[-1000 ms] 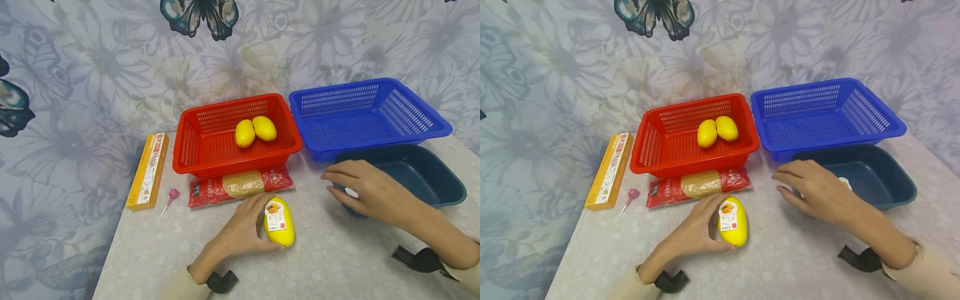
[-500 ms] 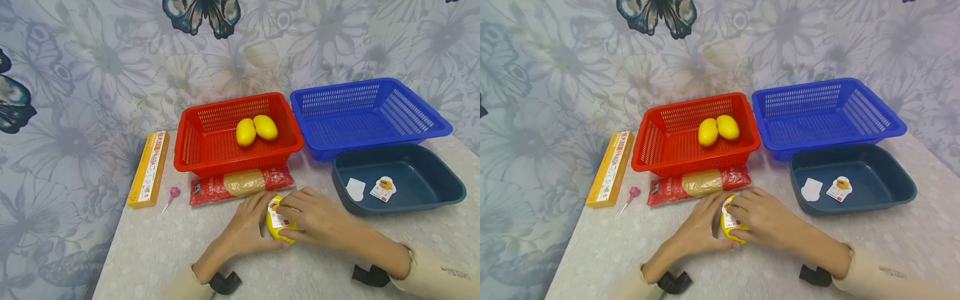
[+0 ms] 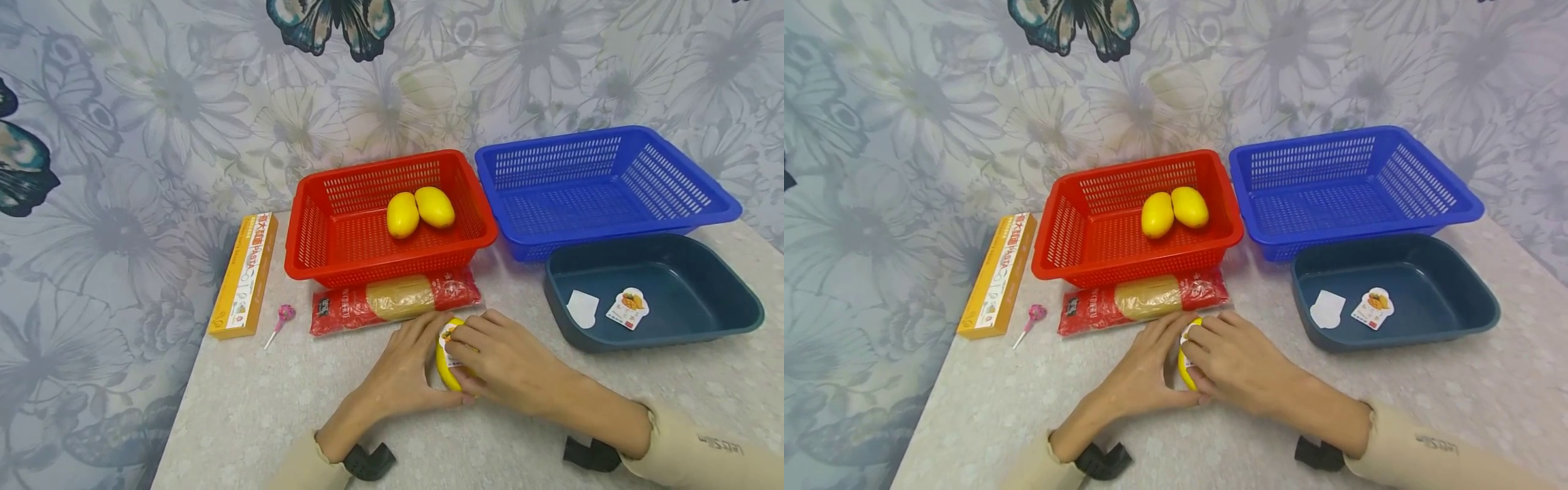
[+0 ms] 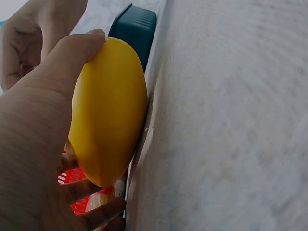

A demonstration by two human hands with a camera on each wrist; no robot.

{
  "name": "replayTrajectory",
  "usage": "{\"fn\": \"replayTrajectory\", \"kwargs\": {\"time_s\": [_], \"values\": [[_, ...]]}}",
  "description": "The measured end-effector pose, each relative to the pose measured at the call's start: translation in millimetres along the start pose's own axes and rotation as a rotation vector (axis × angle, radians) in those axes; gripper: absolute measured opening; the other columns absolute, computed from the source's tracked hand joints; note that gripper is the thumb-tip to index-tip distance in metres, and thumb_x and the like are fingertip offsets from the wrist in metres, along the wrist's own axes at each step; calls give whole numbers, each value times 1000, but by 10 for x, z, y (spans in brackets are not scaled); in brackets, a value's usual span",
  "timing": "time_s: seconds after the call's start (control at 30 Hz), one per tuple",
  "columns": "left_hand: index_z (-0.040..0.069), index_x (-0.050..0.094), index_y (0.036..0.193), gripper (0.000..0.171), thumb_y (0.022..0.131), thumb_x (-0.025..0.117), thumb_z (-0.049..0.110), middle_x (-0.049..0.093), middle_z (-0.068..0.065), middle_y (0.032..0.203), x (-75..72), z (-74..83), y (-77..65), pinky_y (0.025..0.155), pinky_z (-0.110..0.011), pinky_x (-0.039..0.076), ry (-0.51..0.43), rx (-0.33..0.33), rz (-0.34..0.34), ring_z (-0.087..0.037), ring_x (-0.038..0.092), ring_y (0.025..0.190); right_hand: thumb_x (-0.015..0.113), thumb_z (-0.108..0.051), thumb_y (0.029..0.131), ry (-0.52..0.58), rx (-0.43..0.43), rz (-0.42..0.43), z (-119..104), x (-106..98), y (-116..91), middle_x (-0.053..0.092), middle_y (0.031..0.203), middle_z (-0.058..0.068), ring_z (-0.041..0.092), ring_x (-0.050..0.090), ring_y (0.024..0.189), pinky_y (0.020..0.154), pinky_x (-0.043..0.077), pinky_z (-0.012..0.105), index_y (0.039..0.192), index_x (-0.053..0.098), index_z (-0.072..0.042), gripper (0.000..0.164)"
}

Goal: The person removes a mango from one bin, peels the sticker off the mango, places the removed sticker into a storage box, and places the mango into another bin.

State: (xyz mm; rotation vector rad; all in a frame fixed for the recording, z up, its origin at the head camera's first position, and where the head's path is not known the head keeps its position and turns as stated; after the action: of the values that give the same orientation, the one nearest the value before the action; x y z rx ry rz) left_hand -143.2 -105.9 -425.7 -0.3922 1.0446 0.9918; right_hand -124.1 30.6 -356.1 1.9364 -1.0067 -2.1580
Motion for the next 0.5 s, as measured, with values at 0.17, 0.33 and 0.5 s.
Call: {"fn": "replayTrajectory", "kwargs": {"time_s": [0.17,0.33,0.5], "values": [[23,26,158,111,72,65,82,29,3,159,5,-1,2,114,-44,30,2,-14,-2,-14,26,145,71,-12,85,6,-20,27,18,-22,-20,66,88,-1,20,58,86,78,47,36,95,69,-10,11],[25,25,158,111,71,63,84,28,3,160,12,-10,14,116,-44,28,10,-20,-8,-15,26,145,59,-14,96,31,-13,52,73,-98,-28,67,90,1,21,59,87,79,46,34,97,71,-7,14],[28,24,158,111,71,62,85,25,6,161,29,-7,19,115,-46,29,7,-10,-18,-15,23,146,67,-15,94,45,27,43,173,-239,-38,68,95,4,23,61,93,88,48,36,101,74,-5,14]]}}
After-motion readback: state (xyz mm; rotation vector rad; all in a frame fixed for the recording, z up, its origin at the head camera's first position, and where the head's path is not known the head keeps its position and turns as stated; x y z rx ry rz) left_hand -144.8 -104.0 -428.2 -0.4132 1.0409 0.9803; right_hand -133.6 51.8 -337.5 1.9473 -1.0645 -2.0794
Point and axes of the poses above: each hand's wrist, its own y-axis towards the middle knuckle, its own x-axis out of the palm, z = x × y, the point moved 6 cm from there along y, towards the middle knuckle
